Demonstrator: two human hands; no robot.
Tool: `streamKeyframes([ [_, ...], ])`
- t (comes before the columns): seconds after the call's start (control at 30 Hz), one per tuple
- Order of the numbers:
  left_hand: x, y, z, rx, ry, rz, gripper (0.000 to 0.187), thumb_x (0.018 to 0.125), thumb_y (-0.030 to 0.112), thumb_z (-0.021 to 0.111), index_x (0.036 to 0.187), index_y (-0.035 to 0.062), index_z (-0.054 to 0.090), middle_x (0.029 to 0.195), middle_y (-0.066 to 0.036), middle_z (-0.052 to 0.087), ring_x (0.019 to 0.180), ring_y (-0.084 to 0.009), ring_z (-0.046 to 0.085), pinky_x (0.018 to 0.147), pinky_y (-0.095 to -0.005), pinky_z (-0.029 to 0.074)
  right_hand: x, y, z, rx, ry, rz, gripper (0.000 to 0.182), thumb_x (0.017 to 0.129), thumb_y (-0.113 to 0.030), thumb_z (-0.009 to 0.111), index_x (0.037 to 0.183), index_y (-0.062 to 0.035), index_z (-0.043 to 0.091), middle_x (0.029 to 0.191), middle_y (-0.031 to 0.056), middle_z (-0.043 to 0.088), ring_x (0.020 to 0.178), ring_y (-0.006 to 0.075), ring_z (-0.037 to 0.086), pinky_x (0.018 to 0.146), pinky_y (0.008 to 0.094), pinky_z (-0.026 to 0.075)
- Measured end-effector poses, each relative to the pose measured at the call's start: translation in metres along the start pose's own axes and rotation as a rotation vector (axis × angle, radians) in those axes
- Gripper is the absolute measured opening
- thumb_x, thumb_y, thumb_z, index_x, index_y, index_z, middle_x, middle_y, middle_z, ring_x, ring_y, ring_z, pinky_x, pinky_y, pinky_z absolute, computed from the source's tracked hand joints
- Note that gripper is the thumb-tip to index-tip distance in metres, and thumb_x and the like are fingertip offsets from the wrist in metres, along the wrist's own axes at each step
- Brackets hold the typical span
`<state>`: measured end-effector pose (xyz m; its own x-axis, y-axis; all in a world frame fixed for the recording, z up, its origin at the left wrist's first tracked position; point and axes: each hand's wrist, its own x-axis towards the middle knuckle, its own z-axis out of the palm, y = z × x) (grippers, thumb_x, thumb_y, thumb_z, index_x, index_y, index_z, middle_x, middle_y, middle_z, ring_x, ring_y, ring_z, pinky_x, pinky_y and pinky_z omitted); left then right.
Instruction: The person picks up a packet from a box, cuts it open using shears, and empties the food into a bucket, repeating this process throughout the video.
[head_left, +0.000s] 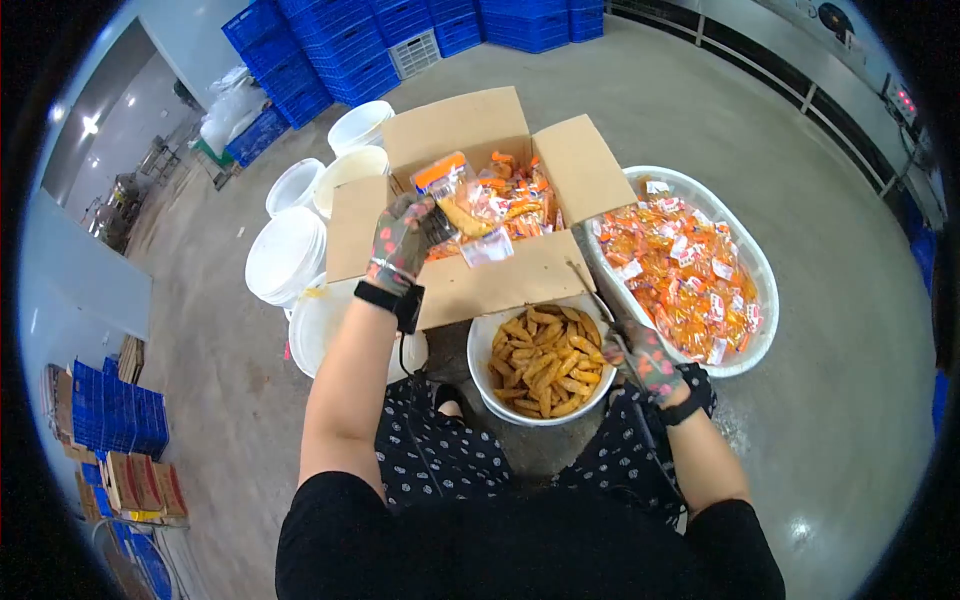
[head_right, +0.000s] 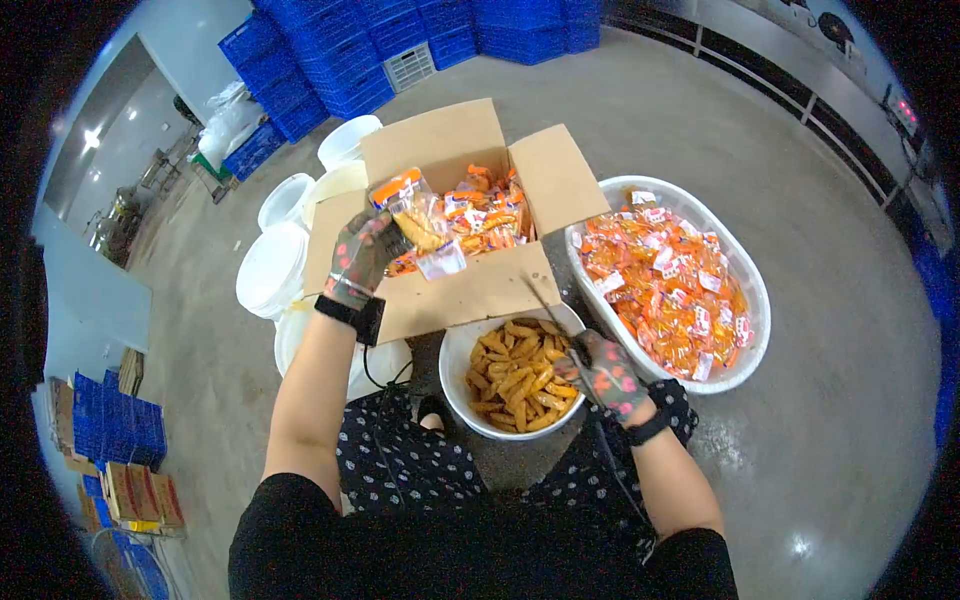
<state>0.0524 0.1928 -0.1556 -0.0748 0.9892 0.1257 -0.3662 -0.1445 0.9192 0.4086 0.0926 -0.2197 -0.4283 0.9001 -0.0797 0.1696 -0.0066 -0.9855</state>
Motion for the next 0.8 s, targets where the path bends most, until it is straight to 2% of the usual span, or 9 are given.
streamKeyframes([
  [0.07, -0.031, -0.011, 0.012, -0.067, -0.031, 0.011, 0.021, 0.08, 0.015, 0.052, 0.096, 0.0009, 0.051, 0.09, -0.008, 0.057, 0.08, -0.0209, 0.059, 0.07, -0.0354, 0.051, -0.002, -0.01, 0.01, -0.24, -0.055, -0.207, 0.035, 0.08, -0.018, 0.056, 0.106, 0.0029, 0.046, 0.088, 0.0182, 0.06, 0.08, 0.0253, 0.061, 0.065, 0.0281, 0.05],
  [0.1, -0.047, -0.015, 0.023, -0.126, -0.056, 0.027, 0.018, 0.081, 0.01, 0.048, 0.096, 0.0015, 0.051, 0.088, -0.006, 0.056, 0.076, -0.0179, 0.059, 0.067, -0.0343, 0.052, -0.001, -0.012, 0.016, -0.602, -0.031, -0.202, 0.045, 0.075, -0.032, 0.062, 0.1, 0.0035, 0.051, 0.091, 0.0187, 0.06, 0.083, 0.0299, 0.059, 0.069, 0.0332, 0.049],
  [0.13, -0.069, -0.003, 0.046, -0.087, -0.018, -0.048, 0.017, 0.08, 0.01, 0.05, 0.094, 0.0005, 0.051, 0.087, -0.007, 0.056, 0.078, -0.0172, 0.059, 0.066, -0.0335, 0.052, -0.003, -0.017, 0.022, -0.607, -0.029, -0.19, 0.045, 0.075, -0.032, 0.062, 0.1, 0.0035, 0.051, 0.091, 0.0187, 0.06, 0.083, 0.0299, 0.059, 0.069, 0.0332, 0.049],
  [0.2, -0.088, -0.011, 0.053, -0.022, -0.012, -0.065, 0.017, 0.08, 0.011, 0.052, 0.093, 0.0006, 0.052, 0.086, -0.007, 0.056, 0.076, -0.0165, 0.059, 0.065, -0.0326, 0.053, -0.008, -0.024, 0.031, -0.499, 0.013, -0.35, 0.028, 0.075, -0.016, 0.06, 0.096, 0.0015, 0.053, 0.087, 0.0093, 0.06, 0.075, 0.0174, 0.056, 0.065, 0.029, 0.045],
  [0.33, -0.107, -0.012, 0.064, -0.032, 0.007, -0.141, 0.019, 0.08, 0.011, 0.055, 0.094, -0.0005, 0.052, 0.084, -0.007, 0.058, 0.072, -0.0134, 0.057, 0.065, -0.0234, 0.049, -0.015, -0.022, 0.038, -0.342, -0.037, -0.259, 0.031, 0.075, -0.016, 0.062, 0.097, 0.003, 0.054, 0.088, 0.0097, 0.061, 0.077, 0.016, 0.056, 0.066, 0.0291, 0.046],
  [0.4, -0.107, -0.025, 0.05, -0.024, -0.109, 0.061, 0.024, 0.079, 0.008, 0.056, 0.1, -0.0017, 0.051, 0.086, -0.008, 0.059, 0.071, -0.0125, 0.057, 0.064, -0.0204, 0.046, -0.027, -0.039, 0.042, -0.12, -0.06, -0.127, 0.035, 0.074, -0.021, 0.064, 0.097, 0.0035, 0.055, 0.086, 0.0113, 0.061, 0.078, 0.017, 0.057, 0.068, 0.0299, 0.046],
  [0.5, -0.115, -0.016, 0.061, 0.074, -0.061, 0.006, 0.027, 0.078, 0.005, 0.055, 0.104, -0.0026, 0.051, 0.088, -0.011, 0.061, 0.069, -0.0122, 0.057, 0.063, -0.0206, 0.047, -0.03, -0.037, 0.044, -0.207, -0.048, -0.14, 0.035, 0.073, -0.023, 0.064, 0.095, 0.0037, 0.056, 0.084, 0.0124, 0.061, 0.077, 0.0174, 0.057, 0.068, 0.0301, 0.046],
  [0.63, -0.119, -0.007, 0.064, 0.177, -0.245, -0.212, 0.032, 0.077, -0.006, 0.051, 0.108, -0.0056, 0.047, 0.09, -0.016, 0.06, 0.07, -0.0127, 0.057, 0.06, -0.0179, 0.047, -0.026, -0.029, 0.042, -0.354, -0.024, -0.22, 0.033, 0.074, -0.022, 0.064, 0.094, 0.0038, 0.056, 0.085, 0.0127, 0.061, 0.076, 0.0172, 0.056, 0.068, 0.0299, 0.046],
  [0.8, -0.13, -0.012, 0.073, 0.033, -0.194, -0.239, 0.027, 0.079, 0.0, 0.052, 0.105, -0.0072, 0.048, 0.087, -0.017, 0.059, 0.066, -0.0091, 0.055, 0.052, -0.0135, 0.045, -0.025, -0.039, 0.051, -0.312, -0.022, -0.228, 0.033, 0.075, -0.023, 0.063, 0.093, 0.0039, 0.056, 0.084, 0.0126, 0.061, 0.077, 0.0158, 0.056, 0.069, 0.0303, 0.046],
])
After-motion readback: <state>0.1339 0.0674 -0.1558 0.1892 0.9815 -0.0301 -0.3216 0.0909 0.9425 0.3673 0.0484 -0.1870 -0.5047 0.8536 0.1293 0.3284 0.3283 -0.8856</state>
